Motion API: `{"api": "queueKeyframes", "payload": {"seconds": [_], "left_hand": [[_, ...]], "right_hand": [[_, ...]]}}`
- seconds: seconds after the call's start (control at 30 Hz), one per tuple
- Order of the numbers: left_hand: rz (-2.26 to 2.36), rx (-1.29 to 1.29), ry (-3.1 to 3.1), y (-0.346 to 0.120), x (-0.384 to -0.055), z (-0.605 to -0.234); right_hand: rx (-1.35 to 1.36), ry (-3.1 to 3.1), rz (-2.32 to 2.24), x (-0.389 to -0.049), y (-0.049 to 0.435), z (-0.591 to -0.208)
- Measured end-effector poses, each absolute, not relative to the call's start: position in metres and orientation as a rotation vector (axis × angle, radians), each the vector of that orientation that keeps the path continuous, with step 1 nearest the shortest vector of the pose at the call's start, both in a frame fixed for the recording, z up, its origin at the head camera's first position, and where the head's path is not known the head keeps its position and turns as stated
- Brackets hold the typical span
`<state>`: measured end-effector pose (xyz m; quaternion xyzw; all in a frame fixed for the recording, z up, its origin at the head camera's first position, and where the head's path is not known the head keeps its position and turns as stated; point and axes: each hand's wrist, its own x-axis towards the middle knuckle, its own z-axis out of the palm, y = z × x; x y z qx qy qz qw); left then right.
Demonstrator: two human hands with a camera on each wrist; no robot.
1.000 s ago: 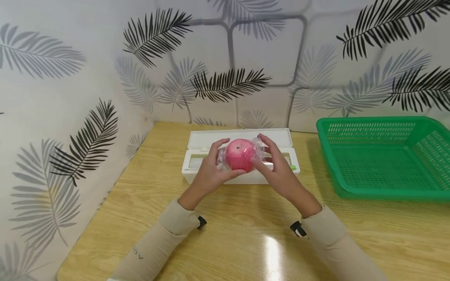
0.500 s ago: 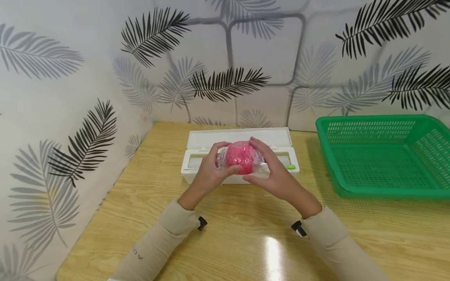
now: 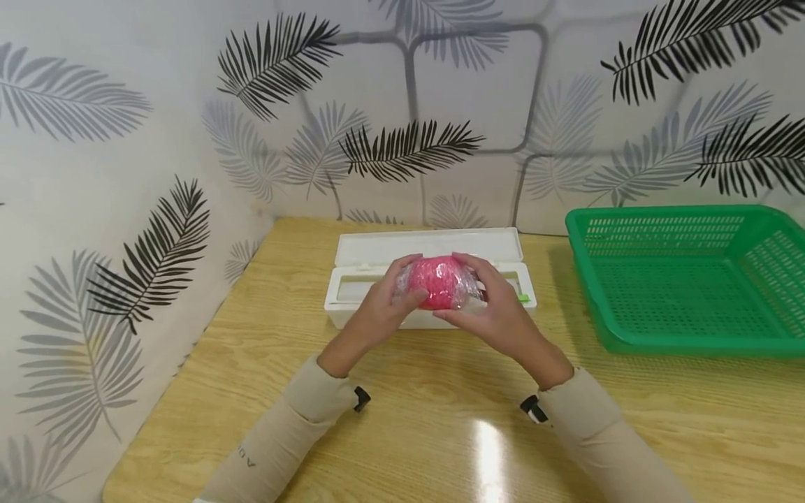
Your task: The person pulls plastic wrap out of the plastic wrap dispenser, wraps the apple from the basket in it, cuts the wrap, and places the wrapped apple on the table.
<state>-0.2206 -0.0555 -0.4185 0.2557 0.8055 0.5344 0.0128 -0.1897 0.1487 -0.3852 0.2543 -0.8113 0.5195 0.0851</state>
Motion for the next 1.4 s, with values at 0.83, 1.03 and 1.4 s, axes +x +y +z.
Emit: {"api": "queueKeyframes", "payload": {"seconds": [0.83,1.03,1.4], "left_hand": [[0.888,1.601,3.163,-0.054,-0.227,-0.420],[0.804,1.672,3.209,-0.054,-0.228,-0.421],[1.054,1.608,3.116,-0.058,-0.227,-0.422]], "right_hand": [[0.381,-2.592,1.493,-0.208,0.152,-0.409],[0.322,-2.616,1.439,-0.210,0.149,-0.409],[0.493,-2.682,1.474,-0.212,0.155,-0.408]]}}
